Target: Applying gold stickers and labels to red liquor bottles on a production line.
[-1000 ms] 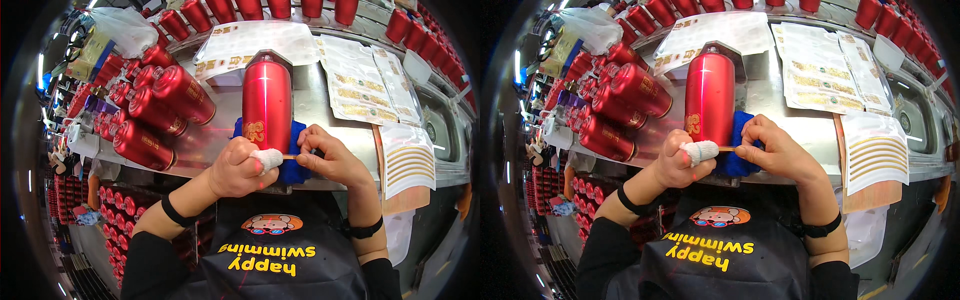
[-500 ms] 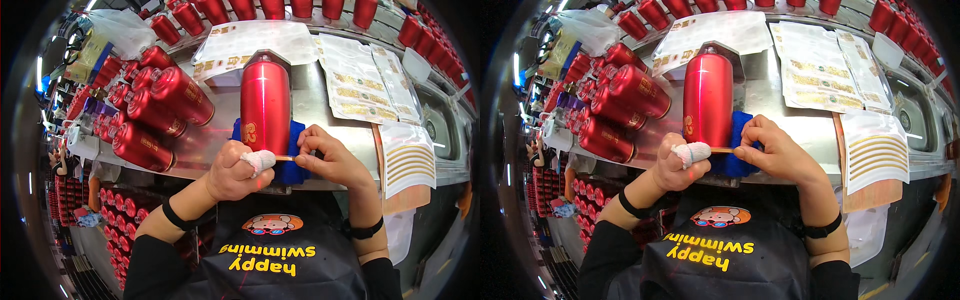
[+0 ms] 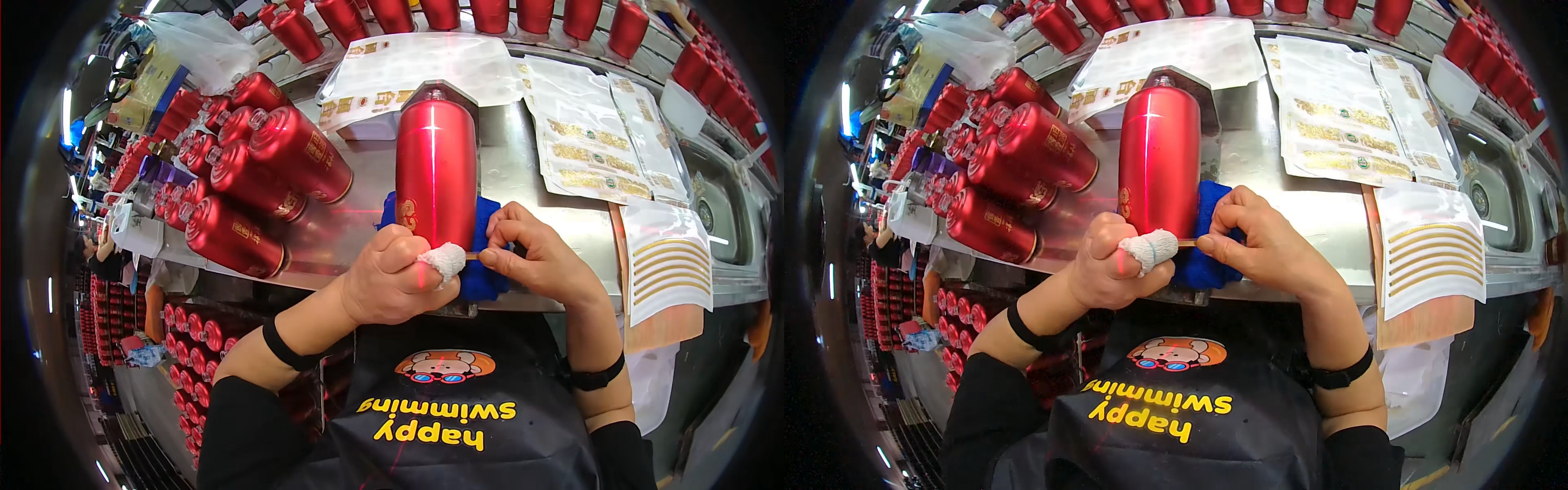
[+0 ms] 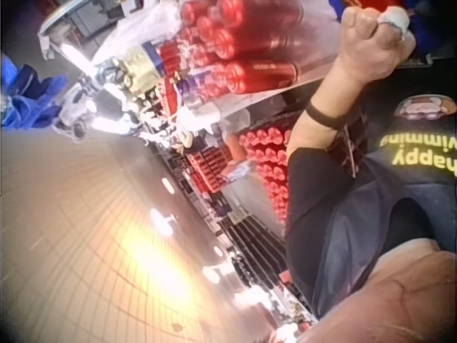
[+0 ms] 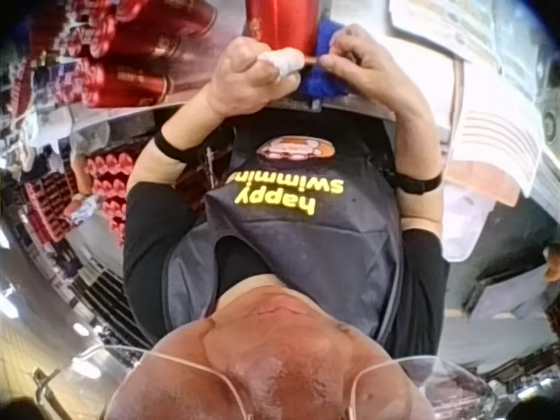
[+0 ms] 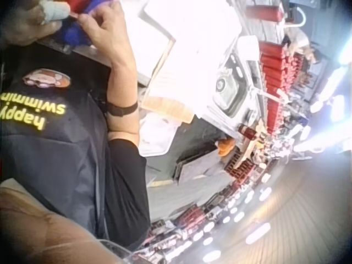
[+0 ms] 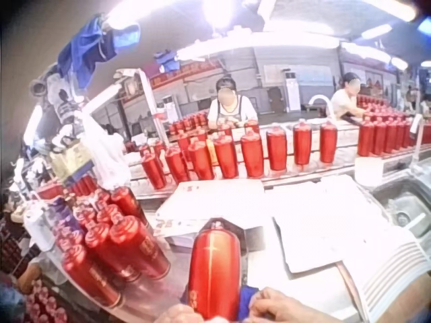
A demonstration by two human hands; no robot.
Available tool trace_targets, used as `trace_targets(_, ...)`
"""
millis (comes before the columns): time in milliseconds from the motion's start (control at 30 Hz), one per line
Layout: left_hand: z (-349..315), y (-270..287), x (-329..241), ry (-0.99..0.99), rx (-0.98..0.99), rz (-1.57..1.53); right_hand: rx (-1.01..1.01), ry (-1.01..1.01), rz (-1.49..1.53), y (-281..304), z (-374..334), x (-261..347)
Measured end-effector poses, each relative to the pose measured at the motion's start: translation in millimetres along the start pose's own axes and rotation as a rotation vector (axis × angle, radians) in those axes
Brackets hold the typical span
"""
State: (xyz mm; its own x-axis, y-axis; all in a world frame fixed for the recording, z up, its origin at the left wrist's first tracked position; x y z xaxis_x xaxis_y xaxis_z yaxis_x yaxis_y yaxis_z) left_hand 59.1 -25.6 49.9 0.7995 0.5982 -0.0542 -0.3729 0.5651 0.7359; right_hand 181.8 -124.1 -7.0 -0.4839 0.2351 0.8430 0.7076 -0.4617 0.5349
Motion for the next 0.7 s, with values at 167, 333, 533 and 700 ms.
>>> trace_targets(167, -15.7, 4.6, 4.9, 0.107, -0.018, -0.029, -0.045, 0.069, -0.011, -1.1, -1.4, 0.3)
trace_targets(333, -6.9, 3.7, 0.3, 0.089, -0.04, -0.011, -0.028, 0.017, -0.032, -2.1, 0.2, -1.7)
trace_targets(533, -11.3, 0.7, -0.1, 0.027, -0.019, 0.002, -0.049, 0.039, -0.018, -3.0, 0.1, -1.5)
trace_targets(700, -14.7, 6.2, 2.3, 0.134, -0.104, 0.049, -0.04, 0.029, -0.045, -3.6, 1.7, -0.4)
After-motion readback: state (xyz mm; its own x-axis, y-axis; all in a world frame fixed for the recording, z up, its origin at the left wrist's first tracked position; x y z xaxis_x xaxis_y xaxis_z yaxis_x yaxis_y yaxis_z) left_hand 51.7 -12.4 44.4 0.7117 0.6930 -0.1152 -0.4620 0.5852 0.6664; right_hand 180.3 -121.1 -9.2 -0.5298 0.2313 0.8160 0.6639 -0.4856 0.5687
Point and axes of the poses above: each hand's wrist, its own z-axis towards the middle knuckle, its own y-axis out of the back of the hand, x = y × z, the point moved 8 cm from there along z, towards the middle knuckle, and after that the axes turned 15 degrees about -z, right-handed, at the moved point
